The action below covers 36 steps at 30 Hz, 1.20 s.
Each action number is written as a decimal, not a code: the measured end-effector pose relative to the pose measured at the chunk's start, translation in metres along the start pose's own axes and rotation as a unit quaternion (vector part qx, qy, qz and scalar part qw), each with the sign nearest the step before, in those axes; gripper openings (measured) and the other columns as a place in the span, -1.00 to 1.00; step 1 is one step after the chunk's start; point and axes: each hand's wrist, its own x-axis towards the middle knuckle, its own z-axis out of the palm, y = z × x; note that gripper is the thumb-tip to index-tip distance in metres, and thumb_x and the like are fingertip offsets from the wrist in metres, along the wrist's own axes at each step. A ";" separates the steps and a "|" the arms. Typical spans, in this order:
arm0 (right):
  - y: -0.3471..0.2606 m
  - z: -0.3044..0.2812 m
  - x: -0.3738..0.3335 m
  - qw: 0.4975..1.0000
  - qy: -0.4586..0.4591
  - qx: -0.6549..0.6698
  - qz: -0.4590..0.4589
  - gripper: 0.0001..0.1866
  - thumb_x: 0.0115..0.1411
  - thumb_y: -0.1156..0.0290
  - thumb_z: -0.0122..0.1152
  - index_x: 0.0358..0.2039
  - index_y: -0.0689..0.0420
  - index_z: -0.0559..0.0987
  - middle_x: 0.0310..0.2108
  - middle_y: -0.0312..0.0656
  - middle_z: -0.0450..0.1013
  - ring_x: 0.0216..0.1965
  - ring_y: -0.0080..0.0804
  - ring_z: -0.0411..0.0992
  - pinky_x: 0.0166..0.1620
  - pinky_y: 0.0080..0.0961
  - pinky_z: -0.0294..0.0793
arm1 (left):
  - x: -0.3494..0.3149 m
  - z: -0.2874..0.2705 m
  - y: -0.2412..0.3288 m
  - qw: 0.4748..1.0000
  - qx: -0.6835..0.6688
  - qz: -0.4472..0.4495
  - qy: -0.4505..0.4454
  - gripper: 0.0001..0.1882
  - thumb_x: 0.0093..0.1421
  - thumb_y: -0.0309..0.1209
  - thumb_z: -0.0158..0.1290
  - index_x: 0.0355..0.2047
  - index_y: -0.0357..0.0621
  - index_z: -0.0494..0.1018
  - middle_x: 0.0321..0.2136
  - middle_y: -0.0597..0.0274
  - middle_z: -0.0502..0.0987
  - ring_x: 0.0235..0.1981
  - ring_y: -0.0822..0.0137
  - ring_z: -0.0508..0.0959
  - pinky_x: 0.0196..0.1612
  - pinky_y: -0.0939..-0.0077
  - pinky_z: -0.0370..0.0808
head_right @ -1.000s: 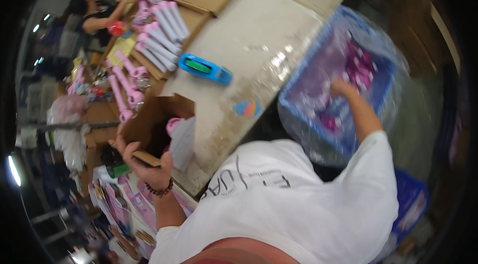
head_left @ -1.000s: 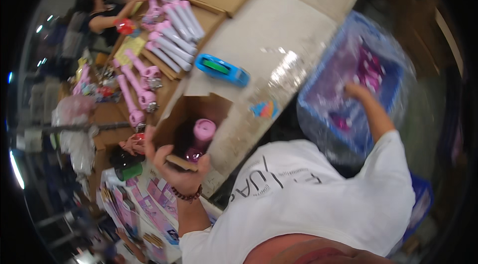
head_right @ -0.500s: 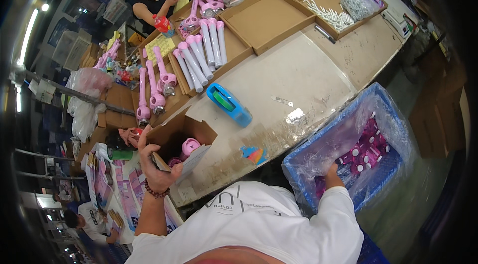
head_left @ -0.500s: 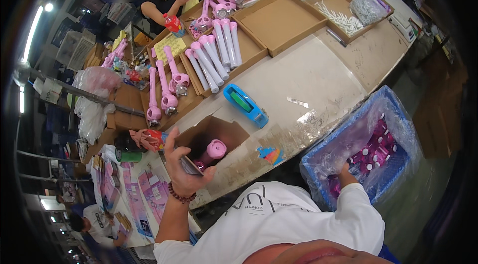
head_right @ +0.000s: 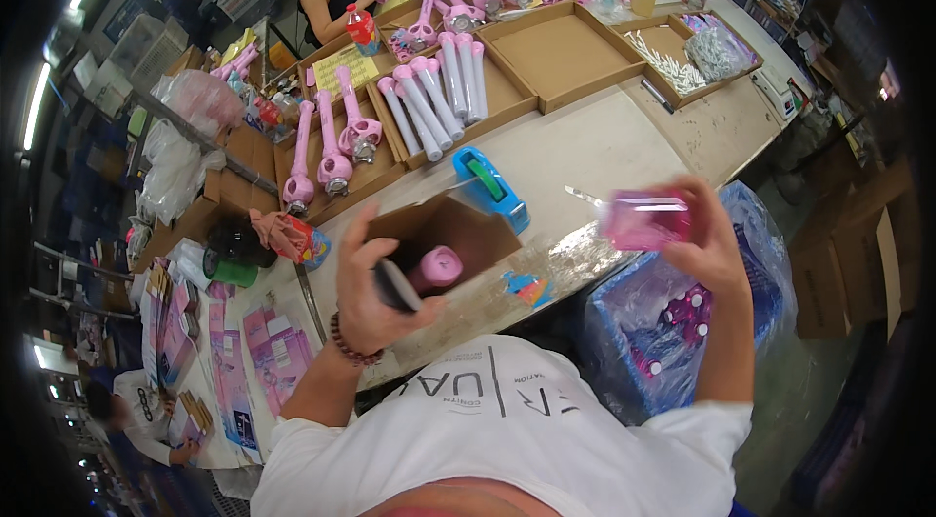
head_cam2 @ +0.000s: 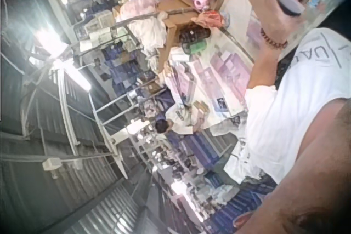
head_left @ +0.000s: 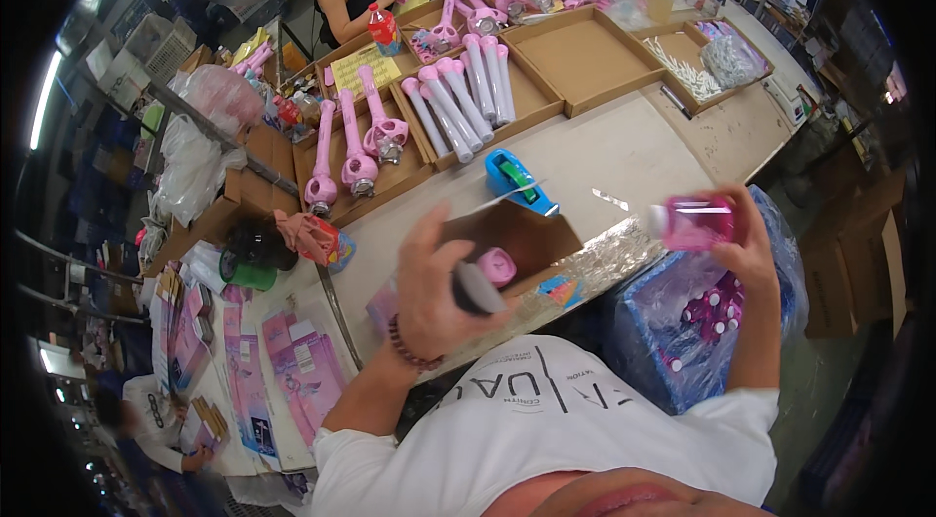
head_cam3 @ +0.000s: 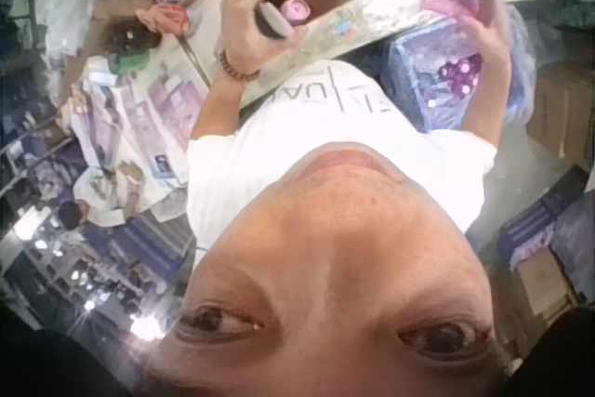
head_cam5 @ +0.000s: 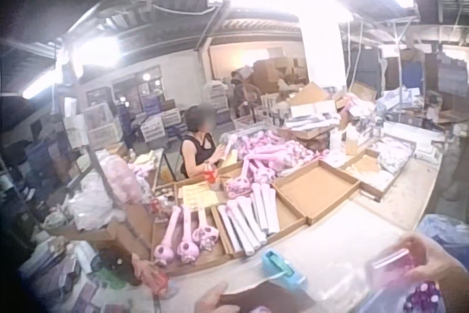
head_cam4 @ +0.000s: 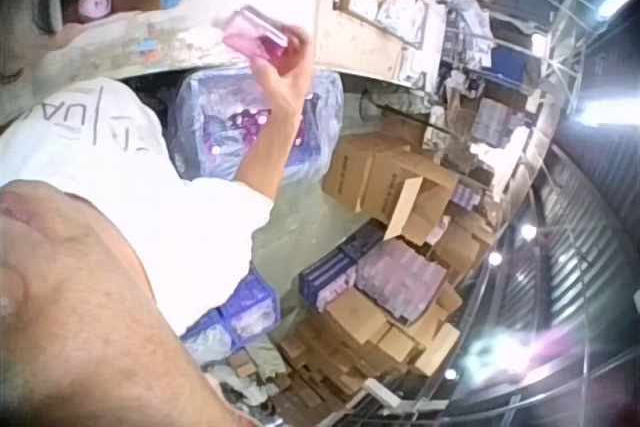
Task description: The person assembles pink magic wands by inserting them into pink and blue boxes. They fold the box flaps, place the wand inside, and close the box. The process is repeated for multiple units on a cluttered workbench.
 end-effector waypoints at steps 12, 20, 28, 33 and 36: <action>-0.071 0.262 0.050 0.779 -0.505 -0.369 0.048 -0.52 0.04 0.22 0.31 -0.02 0.09 0.49 -0.24 -0.02 0.53 -0.26 -0.13 0.52 -0.19 -0.34 0.49 | -0.054 -0.052 0.023 0.995 -0.070 0.054 0.049 -0.14 -0.20 0.03 0.41 0.00 -0.08 0.23 0.15 -0.32 0.25 0.08 -0.21 0.36 0.08 -0.02 0.31; -0.074 0.322 0.050 0.632 -0.582 -0.509 0.055 -0.55 0.07 0.17 0.18 -0.07 0.15 0.51 -0.11 0.04 0.48 -0.12 -0.04 0.46 -0.07 -0.25 0.45 | -0.077 -0.069 0.024 0.991 -0.092 0.062 0.079 -0.26 -0.13 0.05 0.37 -0.07 -0.08 0.30 0.15 -0.27 0.25 0.09 -0.23 0.36 0.04 -0.12 0.29; -0.084 0.345 0.031 0.640 -0.543 -0.499 -0.216 -0.68 0.15 0.28 0.09 -0.15 0.19 0.52 -0.24 -0.03 0.52 -0.24 -0.09 0.52 -0.19 -0.26 0.50 | -0.103 -0.097 0.007 0.987 -0.095 0.078 0.102 -0.24 -0.03 0.09 0.29 0.02 -0.06 0.26 0.14 -0.37 0.23 0.08 -0.27 0.36 0.03 -0.09 0.34; -0.132 0.313 0.042 0.788 -0.540 -0.281 -0.094 -0.64 0.22 0.24 0.20 -0.11 0.25 0.56 -0.24 -0.01 0.57 -0.27 -0.24 0.57 -0.25 -0.39 0.54 | -0.119 -0.127 -0.016 0.986 -0.114 0.066 0.107 -0.14 -0.09 0.09 0.35 0.11 -0.03 0.24 0.21 -0.38 0.11 0.13 -0.24 0.34 0.10 -0.01 0.40; -0.128 0.287 0.053 0.929 -0.338 -0.082 -0.123 -0.61 0.18 0.32 0.21 -0.07 0.34 0.55 -0.29 0.09 0.57 -0.25 -0.21 0.59 -0.10 -0.35 0.56 | -0.124 -0.133 -0.027 0.979 -0.173 0.009 0.111 -0.19 -0.12 0.04 0.39 0.07 0.02 0.30 0.20 -0.32 0.14 0.14 -0.24 0.30 0.05 -0.12 0.35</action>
